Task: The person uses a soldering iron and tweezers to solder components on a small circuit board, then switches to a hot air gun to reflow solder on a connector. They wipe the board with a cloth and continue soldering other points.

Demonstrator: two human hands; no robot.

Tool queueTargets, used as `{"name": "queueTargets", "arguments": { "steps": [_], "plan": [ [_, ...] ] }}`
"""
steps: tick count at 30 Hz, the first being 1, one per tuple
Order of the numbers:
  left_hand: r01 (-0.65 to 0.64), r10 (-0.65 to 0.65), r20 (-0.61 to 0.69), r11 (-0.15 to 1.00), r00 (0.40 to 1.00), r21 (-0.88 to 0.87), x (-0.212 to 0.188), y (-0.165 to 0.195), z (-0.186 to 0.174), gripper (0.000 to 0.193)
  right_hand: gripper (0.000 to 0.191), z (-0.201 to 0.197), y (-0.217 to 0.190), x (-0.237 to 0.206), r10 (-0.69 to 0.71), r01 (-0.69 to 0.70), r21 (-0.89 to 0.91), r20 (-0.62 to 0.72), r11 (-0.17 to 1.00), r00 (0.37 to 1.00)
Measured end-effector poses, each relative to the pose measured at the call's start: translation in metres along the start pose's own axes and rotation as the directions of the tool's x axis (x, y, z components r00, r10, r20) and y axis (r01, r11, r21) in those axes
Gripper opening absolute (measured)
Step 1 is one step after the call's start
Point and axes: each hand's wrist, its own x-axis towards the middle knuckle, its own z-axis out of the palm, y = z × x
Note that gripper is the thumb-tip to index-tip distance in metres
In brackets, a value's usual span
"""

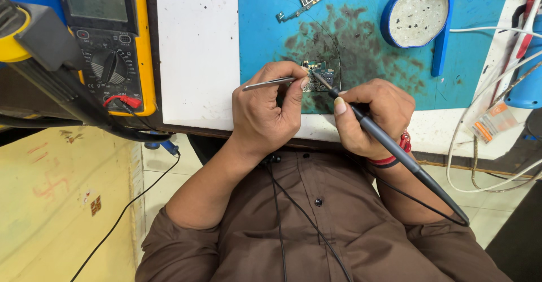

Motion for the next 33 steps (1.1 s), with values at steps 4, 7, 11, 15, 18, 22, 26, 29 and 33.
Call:
{"name": "queueTargets", "arguments": {
  "steps": [4, 7, 11, 15, 18, 22, 26, 29, 33],
  "plan": [
    [-0.015, 0.015, -0.005, 1.0, 1.0, 0.001, -0.001, 0.0, 0.001, 0.008, 0.013, -0.001, 0.0, 0.0, -0.002, 0.002, 0.002, -0.001, 1.0, 1.0],
    [0.015, -0.015, 0.006, 1.0, 1.0, -0.004, 0.0, 0.0, 0.0, 0.008, 0.013, 0.0, 0.0, 0.0, 0.001, -0.001, 0.001, -0.001, 1.0, 1.0],
    [-0.014, 0.014, 0.0, 1.0, 1.0, 0.004, 0.0, 0.0, 0.001, 0.008, 0.013, -0.001, -0.001, 0.0, 0.011, -0.011, 0.01, 0.008, 1.0, 1.0],
    [0.008, -0.008, 0.004, 1.0, 1.0, 0.005, -0.001, 0.0, 0.0, 0.008, 0.013, -0.001, -0.002, 0.0, 0.016, -0.016, 0.013, 0.009, 1.0, 1.0],
    [-0.001, 0.001, 0.004, 1.0, 1.0, 0.002, -0.001, 0.001, 0.0, 0.007, 0.013, -0.001, -0.002, 0.0, 0.018, -0.018, 0.012, 0.011, 1.0, 1.0],
    [-0.002, 0.002, 0.005, 1.0, 1.0, 0.012, -0.002, 0.002, 0.0, 0.008, 0.012, -0.005, 0.0, -0.004, 0.01, -0.01, 0.003, 0.012, 1.0, 1.0],
    [-0.009, 0.009, 0.002, 1.0, 1.0, -0.006, -0.001, 0.001, 0.002, 0.008, 0.014, -0.007, 0.0, -0.01, 0.125, -0.122, 0.036, -0.099, 0.992, 0.987],
    [0.003, -0.003, 0.004, 0.999, 1.0, -0.044, 0.0, 0.005, 0.004, 0.008, 0.017, -0.011, -0.002, -0.009, 0.136, -0.143, -0.027, -0.178, 0.989, 0.975],
    [-0.021, 0.022, 0.016, 0.999, 1.0, -0.041, 0.009, 0.016, 0.004, 0.01, 0.017, -0.029, -0.002, -0.001, 0.109, -0.119, -0.084, -0.111, 0.989, 0.988]
  ]
}}
